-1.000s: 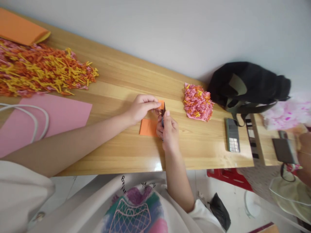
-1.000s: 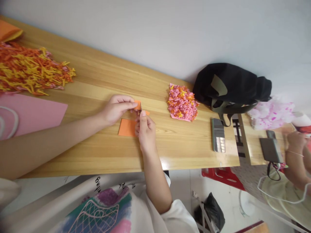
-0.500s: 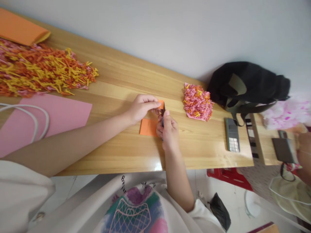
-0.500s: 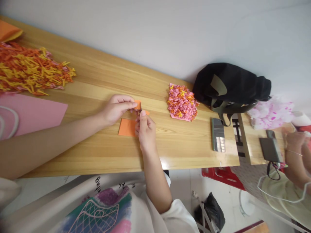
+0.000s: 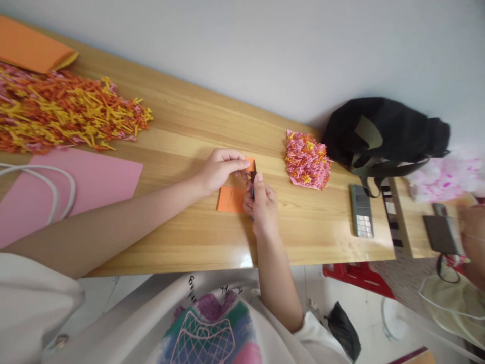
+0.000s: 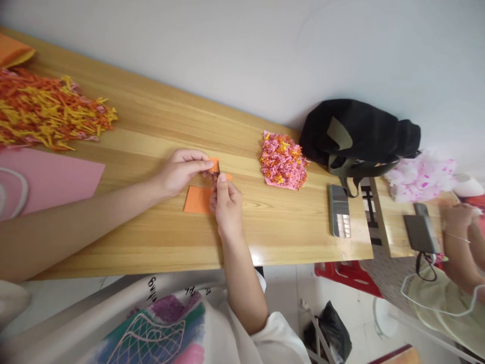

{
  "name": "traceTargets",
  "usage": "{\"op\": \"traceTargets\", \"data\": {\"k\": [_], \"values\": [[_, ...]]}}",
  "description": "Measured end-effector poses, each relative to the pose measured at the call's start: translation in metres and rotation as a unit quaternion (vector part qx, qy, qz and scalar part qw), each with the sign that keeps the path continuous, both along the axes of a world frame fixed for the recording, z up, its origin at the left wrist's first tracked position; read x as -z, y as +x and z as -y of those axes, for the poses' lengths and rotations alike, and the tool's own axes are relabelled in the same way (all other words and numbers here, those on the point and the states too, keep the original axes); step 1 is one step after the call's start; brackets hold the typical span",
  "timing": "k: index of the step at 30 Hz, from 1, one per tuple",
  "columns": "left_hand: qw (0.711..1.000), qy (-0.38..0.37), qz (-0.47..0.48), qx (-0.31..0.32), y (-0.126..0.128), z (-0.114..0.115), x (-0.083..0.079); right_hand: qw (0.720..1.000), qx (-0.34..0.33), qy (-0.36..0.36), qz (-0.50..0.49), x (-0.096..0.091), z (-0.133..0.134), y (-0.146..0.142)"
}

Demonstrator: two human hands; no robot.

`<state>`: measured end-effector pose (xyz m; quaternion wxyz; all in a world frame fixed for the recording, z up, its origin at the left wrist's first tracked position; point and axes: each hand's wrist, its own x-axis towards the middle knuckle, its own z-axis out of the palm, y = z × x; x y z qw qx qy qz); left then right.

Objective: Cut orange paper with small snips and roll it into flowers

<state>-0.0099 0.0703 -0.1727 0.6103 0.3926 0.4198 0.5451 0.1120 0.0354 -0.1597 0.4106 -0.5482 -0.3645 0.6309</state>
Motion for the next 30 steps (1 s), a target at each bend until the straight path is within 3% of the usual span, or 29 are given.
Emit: {"op": "traceTargets", "data": {"k": [10,24,27,30], "values": [[1.000,-0.001,-0.007,0.006,-0.001,0.000,0.000,1.000,-0.004,0.011,-0.011,0.001,0.001,0.001],[1.000,-0.004,0.001,0.002,-0.002,0.001,0.006,0.999,-0.003,-0.027,-0.023,0.000,0.002,-0.002],[1.000,-0.005,-0.005,-0.004,-0.003,0.001,0.006,1.000,-0.002,-0.006,-0.011,0.000,0.003,0.005],[1.000,-0.015,0.000,0.007,-0.004,0.001,0.005,0.992,-0.001,0.073,0.103,0.001,0.004,0.024]]}}
